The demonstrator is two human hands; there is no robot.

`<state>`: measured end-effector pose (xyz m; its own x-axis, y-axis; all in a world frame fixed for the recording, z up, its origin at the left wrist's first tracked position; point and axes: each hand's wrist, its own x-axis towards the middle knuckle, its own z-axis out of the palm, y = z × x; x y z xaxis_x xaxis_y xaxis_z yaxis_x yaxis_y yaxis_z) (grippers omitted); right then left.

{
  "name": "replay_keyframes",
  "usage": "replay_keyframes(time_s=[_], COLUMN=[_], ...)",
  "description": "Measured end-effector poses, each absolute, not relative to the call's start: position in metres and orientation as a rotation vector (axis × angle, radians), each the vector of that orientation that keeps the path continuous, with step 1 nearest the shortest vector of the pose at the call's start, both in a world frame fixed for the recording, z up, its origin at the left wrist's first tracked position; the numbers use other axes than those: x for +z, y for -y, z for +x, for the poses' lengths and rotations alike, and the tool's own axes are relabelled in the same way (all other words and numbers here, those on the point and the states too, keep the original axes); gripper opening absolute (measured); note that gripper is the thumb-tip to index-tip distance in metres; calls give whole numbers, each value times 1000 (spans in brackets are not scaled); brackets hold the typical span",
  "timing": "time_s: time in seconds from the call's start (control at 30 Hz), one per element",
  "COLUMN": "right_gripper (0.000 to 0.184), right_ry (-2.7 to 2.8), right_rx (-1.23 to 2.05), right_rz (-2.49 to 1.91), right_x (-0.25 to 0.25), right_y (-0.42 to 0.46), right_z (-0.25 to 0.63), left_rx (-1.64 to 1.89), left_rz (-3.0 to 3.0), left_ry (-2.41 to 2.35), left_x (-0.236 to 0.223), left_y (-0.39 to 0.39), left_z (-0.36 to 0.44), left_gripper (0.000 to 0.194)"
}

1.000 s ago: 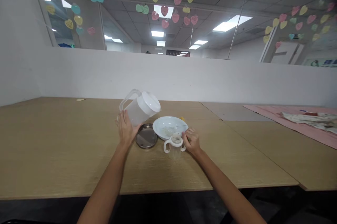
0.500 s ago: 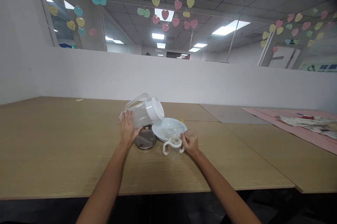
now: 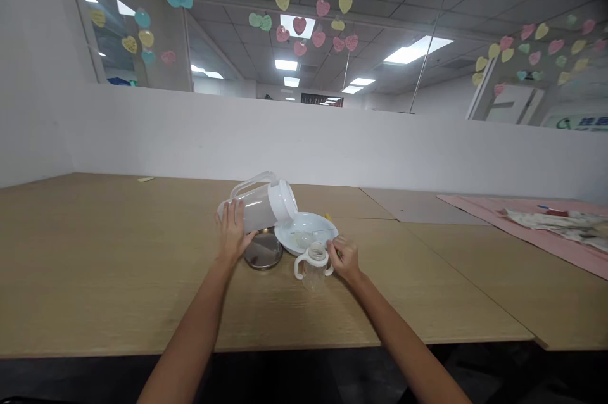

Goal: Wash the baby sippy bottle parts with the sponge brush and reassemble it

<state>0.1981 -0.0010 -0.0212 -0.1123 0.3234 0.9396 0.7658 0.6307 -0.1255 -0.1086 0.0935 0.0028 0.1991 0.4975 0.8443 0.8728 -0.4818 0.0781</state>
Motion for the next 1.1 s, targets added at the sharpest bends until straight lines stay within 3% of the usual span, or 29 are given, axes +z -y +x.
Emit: replay_keyframes(time_s=[1.1], right_gripper=[40], right_ry=[1691], right_rx=[-462], right_rz=[-922], right_x=[-23], right_y=[0], right_z=[198], left_rx=[-1205], left_rz=[-2020], left_ry=[1295], left_x=[2], left_y=[-95], left_z=[-107], left_gripper=[88])
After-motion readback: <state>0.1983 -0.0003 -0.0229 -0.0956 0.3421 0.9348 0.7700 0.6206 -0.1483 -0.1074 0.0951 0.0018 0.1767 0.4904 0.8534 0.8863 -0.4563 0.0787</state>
